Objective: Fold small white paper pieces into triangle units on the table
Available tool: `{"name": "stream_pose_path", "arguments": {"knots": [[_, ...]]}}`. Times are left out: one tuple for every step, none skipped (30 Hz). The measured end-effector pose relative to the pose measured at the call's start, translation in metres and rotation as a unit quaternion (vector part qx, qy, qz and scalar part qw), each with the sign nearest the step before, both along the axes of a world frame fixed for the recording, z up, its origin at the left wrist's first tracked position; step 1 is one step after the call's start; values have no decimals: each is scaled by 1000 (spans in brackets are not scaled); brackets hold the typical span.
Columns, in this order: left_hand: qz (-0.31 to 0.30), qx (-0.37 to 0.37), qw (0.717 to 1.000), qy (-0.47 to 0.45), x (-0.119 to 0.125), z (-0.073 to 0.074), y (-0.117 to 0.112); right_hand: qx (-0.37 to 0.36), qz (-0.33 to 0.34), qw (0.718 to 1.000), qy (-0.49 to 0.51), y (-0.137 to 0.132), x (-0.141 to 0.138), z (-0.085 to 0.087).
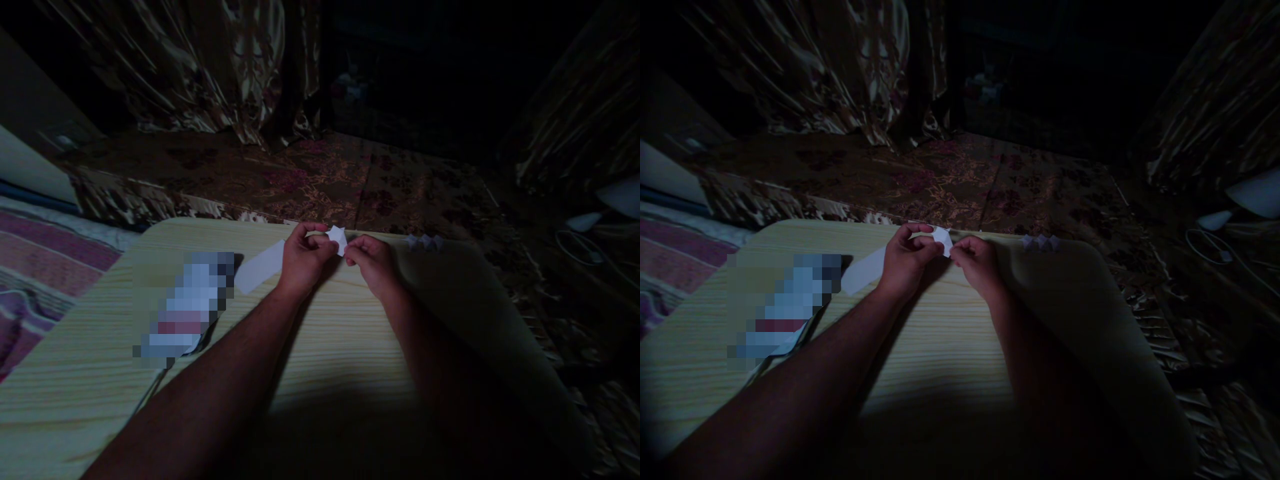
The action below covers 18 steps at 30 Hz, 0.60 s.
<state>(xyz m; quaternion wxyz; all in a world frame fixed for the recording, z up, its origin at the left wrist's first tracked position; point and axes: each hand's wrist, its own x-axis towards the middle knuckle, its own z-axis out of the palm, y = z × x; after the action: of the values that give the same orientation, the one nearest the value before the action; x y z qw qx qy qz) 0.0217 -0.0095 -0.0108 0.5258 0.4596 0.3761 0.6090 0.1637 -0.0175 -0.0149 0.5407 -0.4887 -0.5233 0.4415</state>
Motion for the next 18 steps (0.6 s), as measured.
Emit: {"name": "stream_pose_path", "arguments": {"knots": [[1,6,1000,0,0,0,0,-3,-2,1000,-4,0,0,1],[1,10,1000,2,0,0,0,-6,-5,1000,-8,-1,-1,1],[1,13,1000,4,0,-1,0,-8,-7,1000,-12,-1,-1,2],[1,15,1000,6,0,-1,1,-9,-7,1000,-15,-1,-1,2],[1,15,1000,8,0,-1,1,-10,-7,1000,-17,-1,-1,3],[2,15,1000,10,0,-2,1,-11,-6,1000,-17,-1,-1,3],[3,14,1000,11,0,-2,1,-11,-5,1000,-17,-1,-1,3],[5,14,1000,12,1,-2,1,-11,-5,1000,-16,-1,-1,3],[6,14,1000,12,1,-2,1,-11,-5,1000,-15,-1,-1,3],[7,15,1000,13,1,-2,1,-10,-4,1000,-14,-1,-1,2],[7,17,1000,14,1,-2,1,-9,-3,1000,-13,-1,-1,2],[6,18,1000,13,1,-1,1,-8,-2,1000,-12,-1,0,2],[5,19,1000,13,1,-1,0,-7,-1,1000,-9,-1,0,2],[5,20,1000,12,1,-1,0,-7,1,1000,-7,-2,0,2],[4,19,1000,13,1,-1,0,-7,2,1000,-4,-2,0,2],[4,19,1000,13,1,-1,0,-6,2,1000,-3,-1,0,2],[2,19,1000,13,0,-1,0,-6,2,1000,-3,-1,0,2],[0,18,1000,12,0,-1,0,-6,1,1000,-4,-1,0,2]]}}
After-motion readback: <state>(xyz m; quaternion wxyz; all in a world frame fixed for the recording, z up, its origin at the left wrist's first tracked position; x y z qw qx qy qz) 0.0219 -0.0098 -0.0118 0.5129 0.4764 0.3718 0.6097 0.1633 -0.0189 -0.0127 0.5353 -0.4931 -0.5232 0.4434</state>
